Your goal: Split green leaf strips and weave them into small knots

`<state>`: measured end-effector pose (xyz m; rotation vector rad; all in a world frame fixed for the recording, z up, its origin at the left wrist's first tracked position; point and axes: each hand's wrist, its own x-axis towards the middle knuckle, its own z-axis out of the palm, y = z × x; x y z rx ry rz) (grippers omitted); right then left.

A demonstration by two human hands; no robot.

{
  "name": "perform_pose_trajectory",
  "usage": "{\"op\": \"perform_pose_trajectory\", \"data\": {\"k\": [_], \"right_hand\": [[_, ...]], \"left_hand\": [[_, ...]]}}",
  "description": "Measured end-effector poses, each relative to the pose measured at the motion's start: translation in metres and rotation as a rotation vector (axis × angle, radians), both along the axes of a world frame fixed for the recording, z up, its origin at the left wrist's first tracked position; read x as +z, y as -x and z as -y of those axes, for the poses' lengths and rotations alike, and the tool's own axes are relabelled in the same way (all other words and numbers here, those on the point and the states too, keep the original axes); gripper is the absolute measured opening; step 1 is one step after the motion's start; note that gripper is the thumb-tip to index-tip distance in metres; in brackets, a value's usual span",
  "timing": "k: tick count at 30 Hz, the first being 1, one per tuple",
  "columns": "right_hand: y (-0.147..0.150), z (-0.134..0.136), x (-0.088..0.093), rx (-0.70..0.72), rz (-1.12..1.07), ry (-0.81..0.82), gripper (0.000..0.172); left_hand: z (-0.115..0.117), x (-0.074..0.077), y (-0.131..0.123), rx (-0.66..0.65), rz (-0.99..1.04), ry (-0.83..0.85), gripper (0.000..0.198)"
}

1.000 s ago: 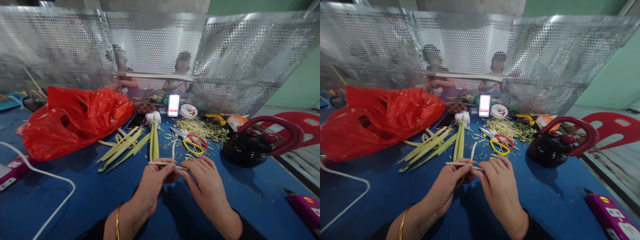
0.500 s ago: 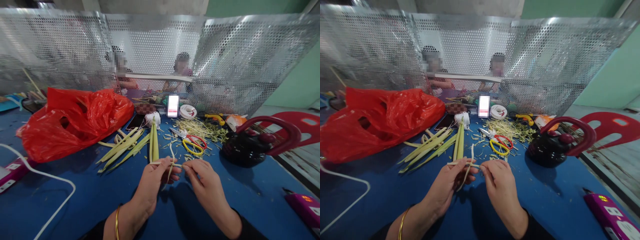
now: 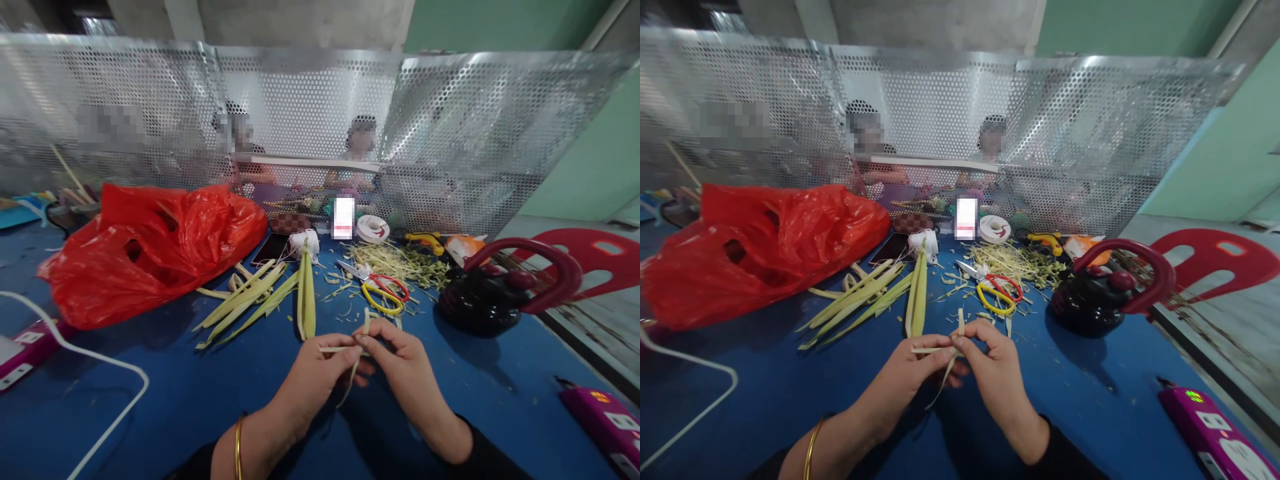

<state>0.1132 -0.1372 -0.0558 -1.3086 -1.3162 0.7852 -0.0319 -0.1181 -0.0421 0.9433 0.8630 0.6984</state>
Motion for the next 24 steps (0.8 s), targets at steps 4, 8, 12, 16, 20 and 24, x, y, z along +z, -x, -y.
{"op": "perform_pose_trajectory", "data": {"k": [4,8,12,16,20,24], "right_hand": [[0.004,0.004,0.001,0.008,-0.014,-0.040,0.016],[0.007,0.005,0.003,0.002,0.013,-0.155,0.025],[-0.002,-0.005,0.012,-0.002,-0.145,-0.086,0.028],[-0.015,-0.019,0.018,0.112,-0.329,0.106,0.036],[-0.012,-0.021,0.008,0.258,-0.333,0.181,0.028],[-0.005,-0.016,-0.007,0.222,-0.264,0.144,0.024]], "left_hand": [[0.001,-0.001,-0.002,0.092,-0.023,-0.113,0.035],[0.000,0.003,-0.003,0.099,-0.010,-0.163,0.031],[-0.007,0.016,0.000,0.060,0.035,-0.065,0.028],[-0.020,0.021,0.005,0.043,0.141,-0.011,0.024],[-0.028,0.009,0.008,0.058,0.200,0.066,0.026],[-0.028,-0.002,0.010,0.038,0.145,0.111,0.026]]}}
